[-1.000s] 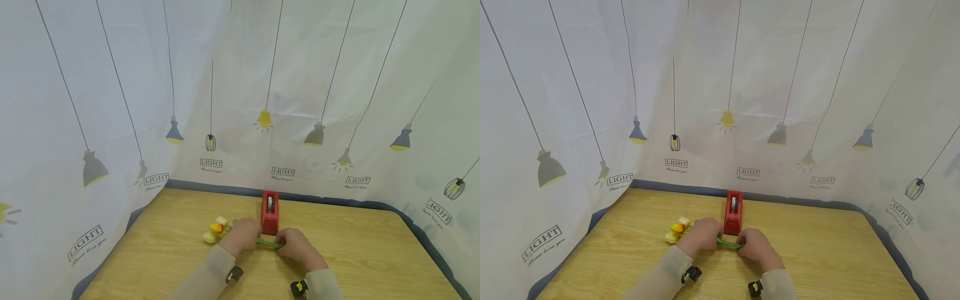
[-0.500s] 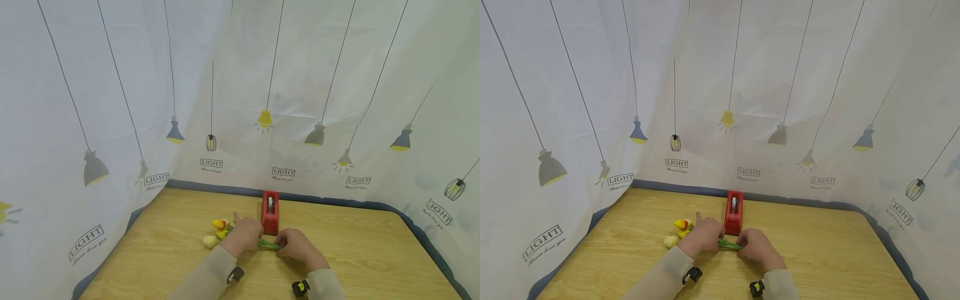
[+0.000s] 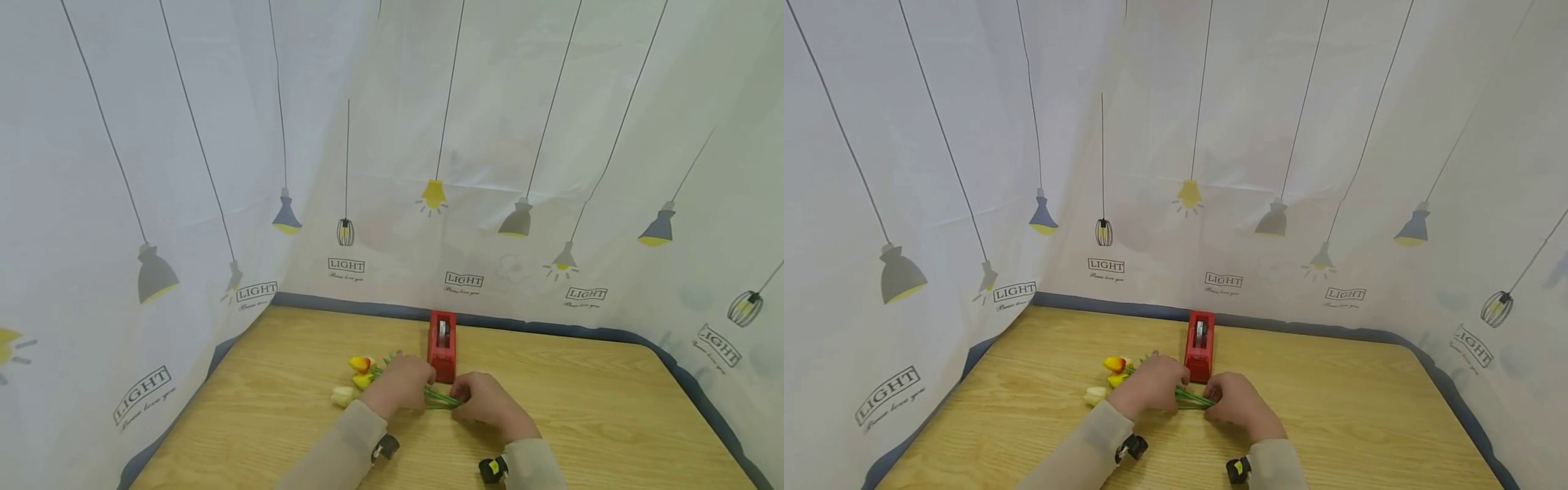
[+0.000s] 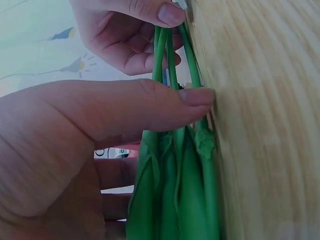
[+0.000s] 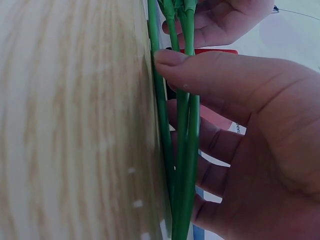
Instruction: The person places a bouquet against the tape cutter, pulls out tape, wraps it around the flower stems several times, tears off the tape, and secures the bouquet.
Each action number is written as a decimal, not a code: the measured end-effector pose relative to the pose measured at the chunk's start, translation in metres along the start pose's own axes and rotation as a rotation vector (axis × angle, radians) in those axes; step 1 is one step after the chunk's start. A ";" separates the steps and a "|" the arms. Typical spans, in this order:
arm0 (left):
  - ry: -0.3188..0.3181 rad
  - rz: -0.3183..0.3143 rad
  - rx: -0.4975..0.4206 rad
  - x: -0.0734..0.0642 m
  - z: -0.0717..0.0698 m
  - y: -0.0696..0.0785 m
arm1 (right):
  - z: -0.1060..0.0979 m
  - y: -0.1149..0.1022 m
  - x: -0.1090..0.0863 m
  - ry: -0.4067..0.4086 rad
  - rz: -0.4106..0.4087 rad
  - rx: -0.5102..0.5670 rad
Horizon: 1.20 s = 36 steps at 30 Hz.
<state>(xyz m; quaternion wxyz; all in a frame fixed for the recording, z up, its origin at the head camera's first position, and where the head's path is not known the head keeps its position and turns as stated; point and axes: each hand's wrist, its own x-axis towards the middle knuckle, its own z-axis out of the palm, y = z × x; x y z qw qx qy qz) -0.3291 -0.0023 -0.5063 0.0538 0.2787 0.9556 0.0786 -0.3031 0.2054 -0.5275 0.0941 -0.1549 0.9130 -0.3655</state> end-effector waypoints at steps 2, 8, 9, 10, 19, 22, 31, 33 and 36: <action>0.007 0.004 -0.003 0.000 0.000 -0.001 | 0.000 0.001 0.000 -0.002 0.000 0.005; 0.030 0.039 -0.093 -0.002 -0.003 -0.003 | -0.001 0.005 0.001 -0.008 -0.010 0.022; 0.032 0.042 -0.118 -0.003 -0.004 -0.004 | -0.001 0.005 0.001 -0.003 -0.015 0.020; 0.036 0.047 -0.138 -0.003 -0.006 -0.005 | -0.002 0.005 0.001 0.002 -0.018 0.016; 0.127 0.004 -0.303 0.004 -0.012 -0.014 | -0.013 0.002 -0.001 0.115 0.030 0.047; 0.217 -0.037 -0.384 0.014 -0.014 -0.012 | -0.017 0.000 -0.001 0.187 0.051 0.062; 0.405 -0.282 -0.626 0.042 -0.009 -0.004 | -0.020 -0.007 0.003 0.427 0.119 0.123; 0.410 -0.305 -0.653 0.045 -0.004 -0.007 | -0.018 -0.008 0.006 0.446 0.129 0.135; 0.413 -0.336 -0.685 0.049 0.005 -0.013 | -0.015 -0.009 0.009 0.455 0.147 0.160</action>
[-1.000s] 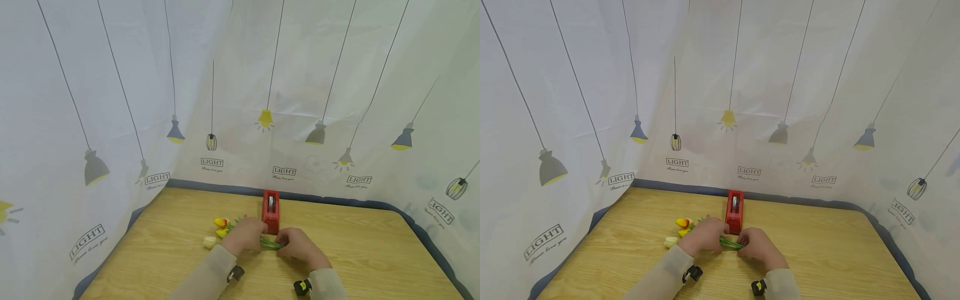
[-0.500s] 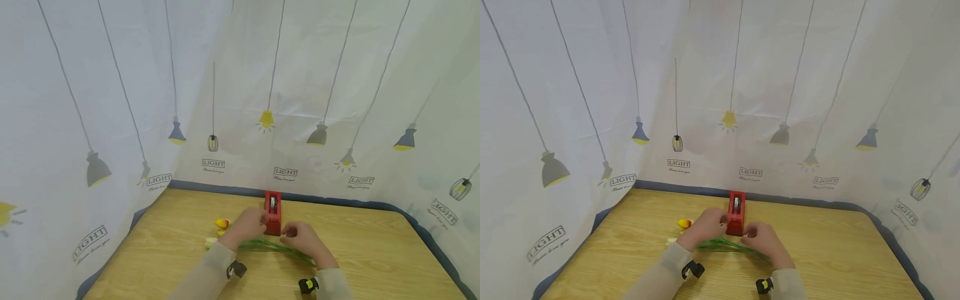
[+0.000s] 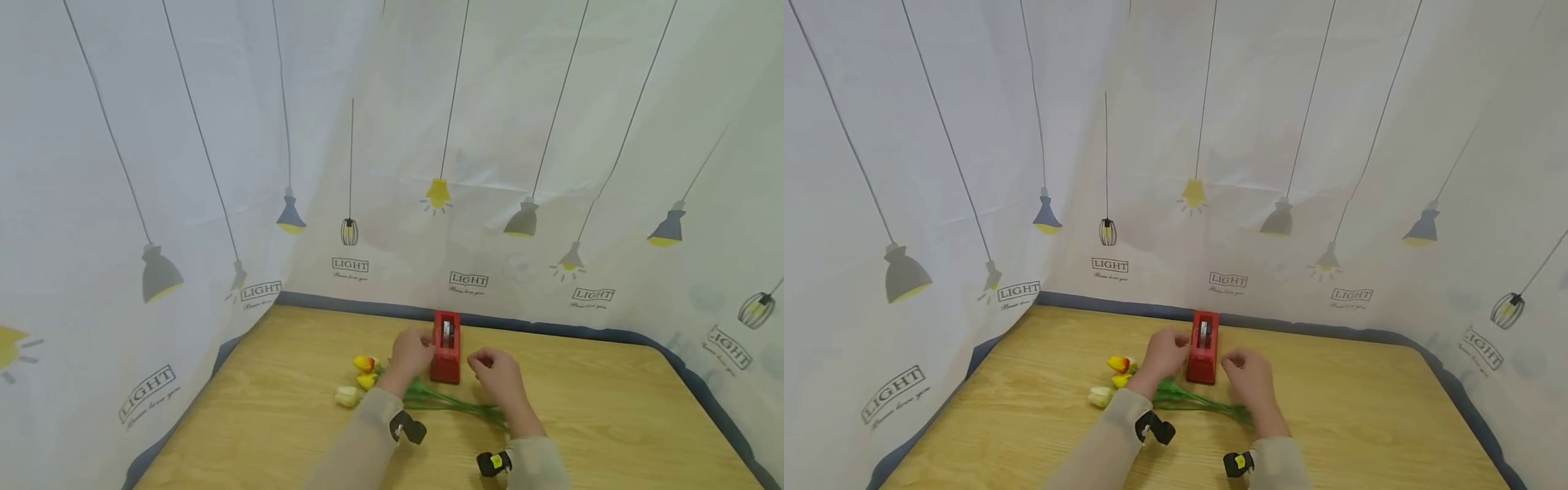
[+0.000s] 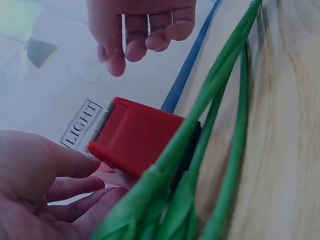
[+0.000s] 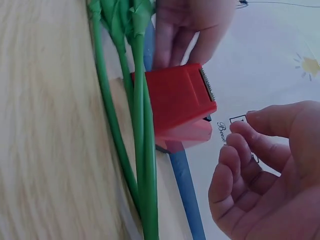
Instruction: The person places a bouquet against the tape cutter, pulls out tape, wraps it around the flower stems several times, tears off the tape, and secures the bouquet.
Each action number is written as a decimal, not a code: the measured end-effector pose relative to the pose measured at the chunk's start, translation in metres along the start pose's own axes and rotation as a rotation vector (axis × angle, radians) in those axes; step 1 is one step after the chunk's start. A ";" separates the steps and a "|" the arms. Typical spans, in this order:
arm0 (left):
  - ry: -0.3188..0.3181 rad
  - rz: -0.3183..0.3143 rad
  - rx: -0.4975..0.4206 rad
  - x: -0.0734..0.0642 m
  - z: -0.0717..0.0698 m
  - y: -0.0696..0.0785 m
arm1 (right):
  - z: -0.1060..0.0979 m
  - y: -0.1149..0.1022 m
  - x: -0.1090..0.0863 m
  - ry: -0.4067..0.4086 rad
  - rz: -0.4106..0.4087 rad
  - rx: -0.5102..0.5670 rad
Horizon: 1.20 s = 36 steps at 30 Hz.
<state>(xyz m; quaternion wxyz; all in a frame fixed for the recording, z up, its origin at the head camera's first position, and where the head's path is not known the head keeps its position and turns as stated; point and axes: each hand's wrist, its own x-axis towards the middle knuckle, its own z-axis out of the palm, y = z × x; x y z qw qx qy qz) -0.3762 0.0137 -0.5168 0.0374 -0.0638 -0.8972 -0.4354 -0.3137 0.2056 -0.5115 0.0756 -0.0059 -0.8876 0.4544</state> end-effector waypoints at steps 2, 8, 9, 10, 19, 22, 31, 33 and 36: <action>0.004 -0.024 -0.009 0.002 0.005 -0.006 | 0.001 -0.001 0.000 -0.004 0.023 0.023; 0.013 -0.068 -0.031 0.002 0.014 -0.011 | 0.011 -0.005 0.000 0.037 0.085 0.066; 0.015 -0.068 -0.034 0.002 0.013 -0.011 | 0.014 -0.006 0.001 0.049 0.095 0.066; 0.019 -0.067 -0.034 0.001 0.013 -0.011 | 0.017 -0.007 0.001 0.056 0.102 0.065; 0.020 -0.067 -0.074 -0.001 0.010 -0.014 | 0.034 -0.014 0.007 0.032 0.157 0.056; 0.030 -0.065 -0.079 -0.002 0.010 -0.015 | 0.038 -0.013 0.011 0.009 0.155 0.066; 0.030 -0.071 -0.077 -0.002 0.012 -0.013 | 0.042 -0.011 0.016 -0.014 0.161 0.137; 0.033 -0.071 -0.076 -0.001 0.012 -0.012 | 0.042 -0.011 0.017 -0.012 0.163 0.184; 0.039 -0.067 -0.075 0.000 0.011 -0.011 | 0.042 -0.011 0.019 -0.009 0.167 0.242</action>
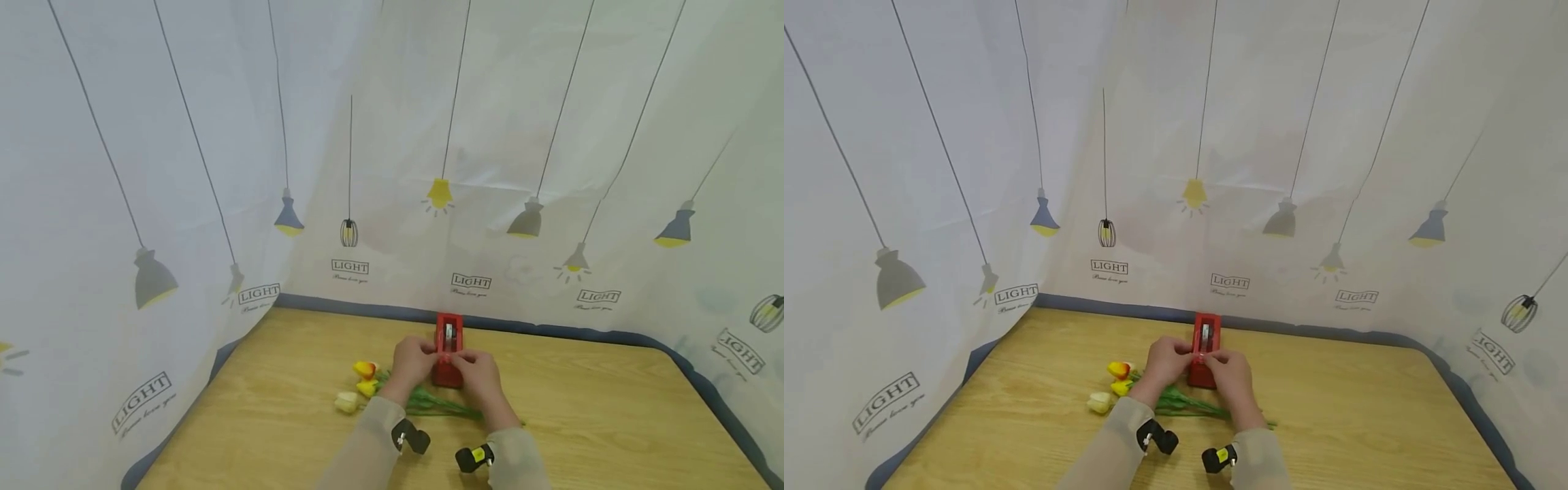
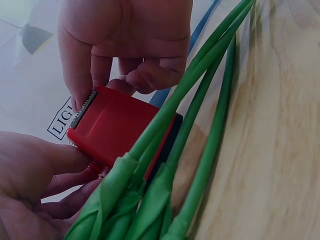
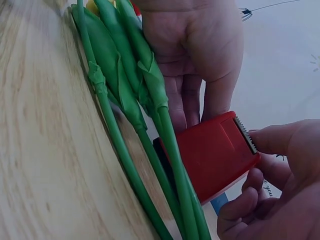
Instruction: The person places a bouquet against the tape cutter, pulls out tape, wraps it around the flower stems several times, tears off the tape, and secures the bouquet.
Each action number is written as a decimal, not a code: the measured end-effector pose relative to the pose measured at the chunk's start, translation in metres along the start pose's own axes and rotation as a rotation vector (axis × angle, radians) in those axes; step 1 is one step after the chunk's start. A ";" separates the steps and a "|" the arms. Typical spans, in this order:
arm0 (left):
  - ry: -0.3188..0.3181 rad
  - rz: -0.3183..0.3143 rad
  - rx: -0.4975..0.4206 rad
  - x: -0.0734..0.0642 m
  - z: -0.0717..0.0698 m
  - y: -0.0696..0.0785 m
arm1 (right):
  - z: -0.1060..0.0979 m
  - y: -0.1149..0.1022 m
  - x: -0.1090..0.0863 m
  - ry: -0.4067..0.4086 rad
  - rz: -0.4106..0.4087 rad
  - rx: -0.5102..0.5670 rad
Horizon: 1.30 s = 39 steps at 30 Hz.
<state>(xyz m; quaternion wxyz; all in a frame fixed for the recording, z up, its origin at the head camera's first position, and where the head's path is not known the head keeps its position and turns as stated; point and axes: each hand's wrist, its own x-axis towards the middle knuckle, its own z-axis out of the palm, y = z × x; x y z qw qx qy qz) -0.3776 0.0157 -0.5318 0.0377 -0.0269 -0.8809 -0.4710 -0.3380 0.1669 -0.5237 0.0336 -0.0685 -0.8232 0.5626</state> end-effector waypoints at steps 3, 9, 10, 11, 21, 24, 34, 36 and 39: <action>-0.001 -0.003 -0.004 0.000 -0.001 0.001 | 0.000 -0.001 -0.001 -0.001 0.002 0.028; -0.010 -0.006 -0.008 -0.001 -0.001 0.001 | 0.002 -0.003 -0.001 0.000 0.014 0.060; -0.010 -0.006 -0.006 -0.001 -0.001 0.001 | 0.002 -0.002 -0.001 0.000 0.017 0.065; -0.012 -0.006 -0.007 0.000 0.000 0.001 | 0.003 -0.002 0.000 0.000 0.019 0.070; -0.021 -0.010 -0.019 0.000 -0.001 0.000 | 0.005 0.000 0.003 -0.004 0.030 0.089; -0.018 -0.007 -0.015 0.000 -0.001 -0.001 | 0.005 -0.001 0.002 -0.014 0.041 0.092; -0.019 -0.003 -0.014 0.000 -0.001 -0.001 | 0.005 -0.001 0.003 -0.065 0.052 0.140; -0.018 -0.005 -0.015 0.000 -0.001 -0.001 | 0.004 -0.002 0.002 -0.079 0.058 0.151; -0.020 -0.011 -0.021 0.000 -0.001 -0.001 | 0.002 -0.005 0.001 -0.109 0.074 0.172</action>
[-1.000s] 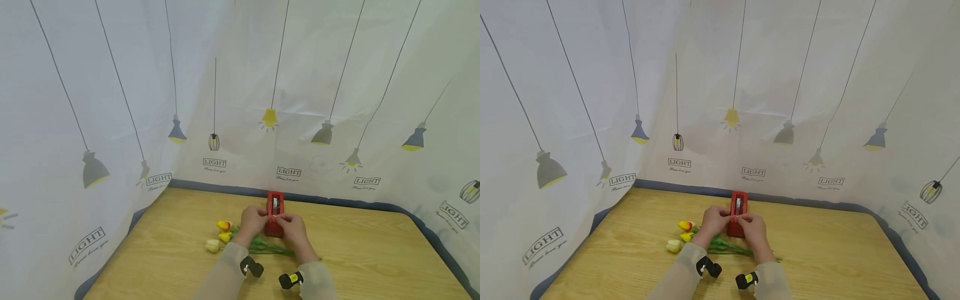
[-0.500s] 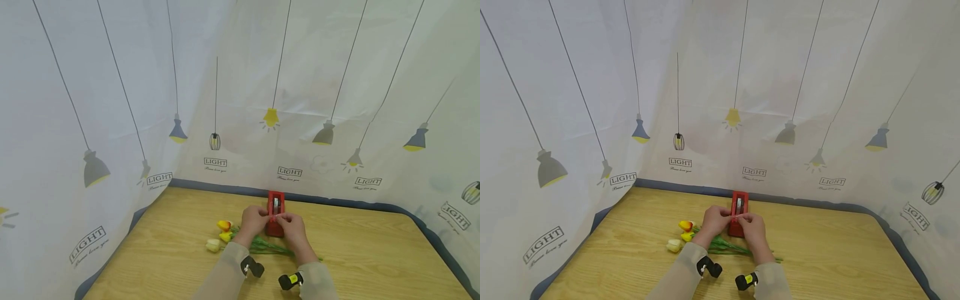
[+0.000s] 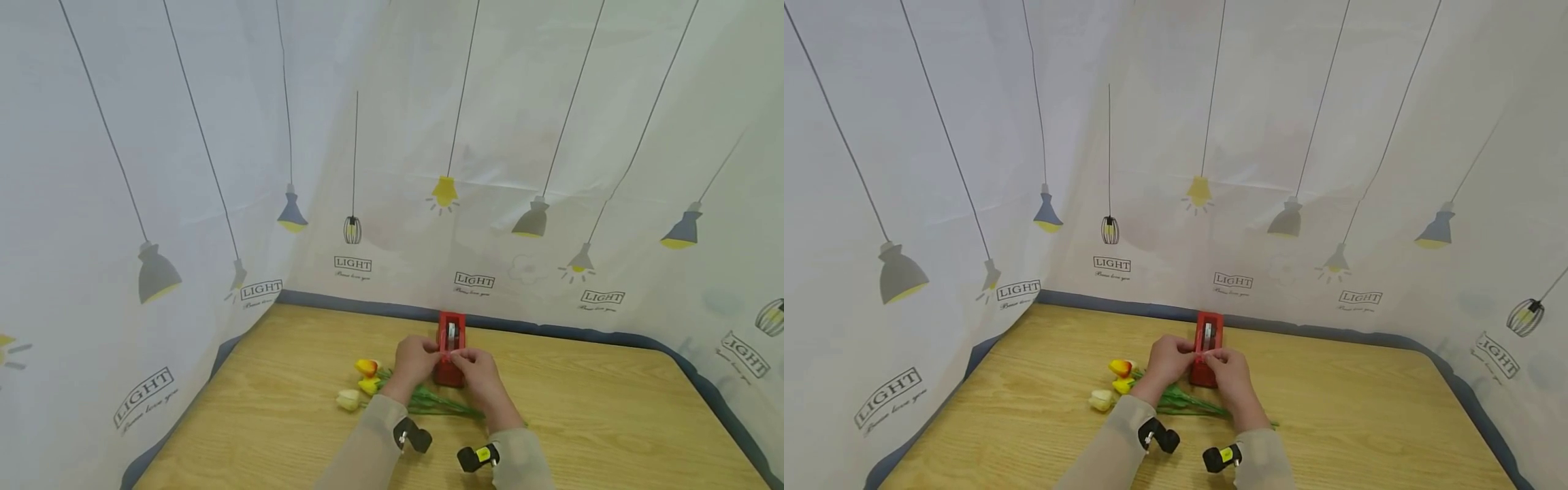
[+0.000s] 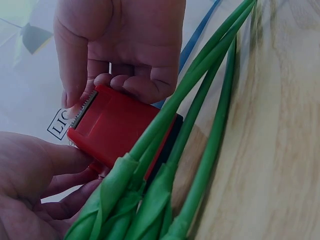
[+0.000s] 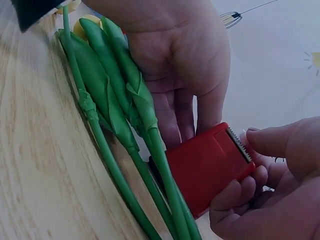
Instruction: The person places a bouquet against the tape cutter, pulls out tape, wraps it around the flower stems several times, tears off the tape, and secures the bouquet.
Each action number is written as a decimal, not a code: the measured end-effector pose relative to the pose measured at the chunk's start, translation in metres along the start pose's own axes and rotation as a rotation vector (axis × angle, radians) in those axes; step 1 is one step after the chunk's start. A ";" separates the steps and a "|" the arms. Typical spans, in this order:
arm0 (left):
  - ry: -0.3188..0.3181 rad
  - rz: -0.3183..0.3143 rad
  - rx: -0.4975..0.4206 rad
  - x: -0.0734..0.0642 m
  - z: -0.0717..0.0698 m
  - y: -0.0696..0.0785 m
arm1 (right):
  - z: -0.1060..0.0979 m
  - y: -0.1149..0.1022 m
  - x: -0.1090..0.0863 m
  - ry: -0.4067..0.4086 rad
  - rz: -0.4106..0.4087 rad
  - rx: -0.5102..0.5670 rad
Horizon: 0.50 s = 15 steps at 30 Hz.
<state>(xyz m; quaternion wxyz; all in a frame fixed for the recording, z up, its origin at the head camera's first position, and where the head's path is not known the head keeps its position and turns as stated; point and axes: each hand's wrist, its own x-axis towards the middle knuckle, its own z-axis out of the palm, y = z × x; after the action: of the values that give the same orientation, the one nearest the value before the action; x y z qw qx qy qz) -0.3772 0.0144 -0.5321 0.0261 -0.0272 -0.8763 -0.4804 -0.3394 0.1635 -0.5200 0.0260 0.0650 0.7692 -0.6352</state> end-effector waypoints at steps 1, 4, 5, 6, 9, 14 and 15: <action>-0.001 0.001 -0.002 0.000 0.000 0.000 | -0.001 -0.002 -0.001 -0.008 0.005 0.011; -0.002 0.007 -0.011 0.001 0.000 0.001 | -0.003 -0.010 -0.004 -0.022 -0.007 0.038; -0.003 0.007 -0.013 0.001 0.000 0.001 | -0.003 -0.012 -0.005 -0.022 -0.014 0.041; -0.001 0.011 -0.013 0.002 0.000 0.000 | -0.004 -0.015 -0.006 -0.023 -0.021 0.039; 0.001 0.008 -0.014 0.002 0.000 0.000 | -0.004 -0.020 -0.010 -0.020 -0.031 -0.006; -0.003 0.003 -0.015 0.001 0.001 -0.003 | -0.004 -0.022 -0.014 0.001 -0.009 -0.068; -0.003 0.007 -0.017 0.001 0.001 -0.003 | -0.004 -0.022 -0.014 0.008 -0.008 -0.076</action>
<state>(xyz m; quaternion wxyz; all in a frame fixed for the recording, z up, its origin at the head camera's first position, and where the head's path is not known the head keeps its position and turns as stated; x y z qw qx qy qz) -0.3782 0.0139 -0.5353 0.0261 -0.0313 -0.8722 -0.4875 -0.3282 0.1624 -0.4960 0.0228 0.0632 0.7930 -0.6055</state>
